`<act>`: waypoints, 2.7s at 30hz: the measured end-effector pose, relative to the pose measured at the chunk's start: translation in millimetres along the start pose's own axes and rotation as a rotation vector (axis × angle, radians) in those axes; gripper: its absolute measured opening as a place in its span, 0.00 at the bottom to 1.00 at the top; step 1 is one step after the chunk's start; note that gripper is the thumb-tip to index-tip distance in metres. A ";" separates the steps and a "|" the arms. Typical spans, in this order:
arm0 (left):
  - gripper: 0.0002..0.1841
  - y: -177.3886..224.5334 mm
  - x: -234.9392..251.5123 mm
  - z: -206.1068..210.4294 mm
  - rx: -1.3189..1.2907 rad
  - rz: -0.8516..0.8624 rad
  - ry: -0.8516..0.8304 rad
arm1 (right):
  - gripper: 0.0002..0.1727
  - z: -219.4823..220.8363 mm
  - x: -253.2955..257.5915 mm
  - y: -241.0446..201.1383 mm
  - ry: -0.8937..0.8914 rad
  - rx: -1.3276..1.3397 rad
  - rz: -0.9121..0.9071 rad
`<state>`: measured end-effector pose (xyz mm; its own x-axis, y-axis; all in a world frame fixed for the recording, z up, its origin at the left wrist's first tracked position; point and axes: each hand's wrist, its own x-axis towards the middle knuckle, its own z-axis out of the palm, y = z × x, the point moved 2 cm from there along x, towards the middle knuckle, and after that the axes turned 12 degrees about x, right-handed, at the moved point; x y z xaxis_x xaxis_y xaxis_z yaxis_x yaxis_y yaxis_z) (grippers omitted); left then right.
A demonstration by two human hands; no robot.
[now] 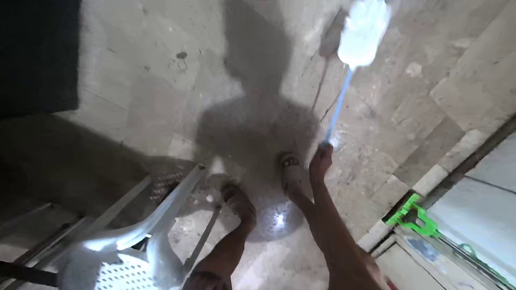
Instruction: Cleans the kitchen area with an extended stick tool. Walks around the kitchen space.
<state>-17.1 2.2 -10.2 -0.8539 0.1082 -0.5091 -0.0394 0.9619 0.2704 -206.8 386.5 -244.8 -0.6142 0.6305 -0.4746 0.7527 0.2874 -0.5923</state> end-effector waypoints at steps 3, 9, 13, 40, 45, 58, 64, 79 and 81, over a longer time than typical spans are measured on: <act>0.14 -1.8 -35.9 13.6 0.008 0.029 0.014 | 0.26 -49.0 -43.7 -0.6 0.195 0.194 -0.007; 0.10 17.8 -51.2 19.6 -0.015 -0.037 -0.093 | 0.23 -147.9 -101.7 -71.3 0.232 0.518 -0.082; 0.14 26.8 -53.8 13.7 -0.003 -0.090 -0.233 | 0.21 -202.3 -99.4 -94.4 0.185 0.534 -0.189; 0.15 84.3 -59.0 -199.3 -0.582 -0.759 -0.338 | 0.22 -440.3 -112.2 -146.5 -0.124 0.252 0.694; 0.18 100.8 53.6 -250.9 -0.497 -0.620 -0.432 | 0.16 -439.5 -92.7 -213.8 -0.024 0.408 0.651; 0.17 65.6 264.7 -357.0 -0.877 -0.668 -0.193 | 0.15 -401.2 -70.7 -285.2 0.021 0.456 0.746; 0.18 75.3 267.0 -323.5 -0.801 -0.628 -0.319 | 0.16 -391.3 -55.7 -301.3 -0.009 0.416 0.724; 0.20 95.7 168.9 -302.2 -0.826 -0.879 -0.418 | 0.17 -432.6 -7.7 -345.2 -0.097 0.320 0.565; 0.19 114.8 168.6 -300.2 -0.853 -0.848 -0.405 | 0.17 -432.5 -2.2 -340.3 -0.140 0.321 0.558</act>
<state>-321.3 55.5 180.3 -0.1837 -0.2467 -0.9515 -0.9434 0.3163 0.1001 -359.1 599.2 239.4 -0.1933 0.5162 -0.8344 0.8723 -0.2988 -0.3870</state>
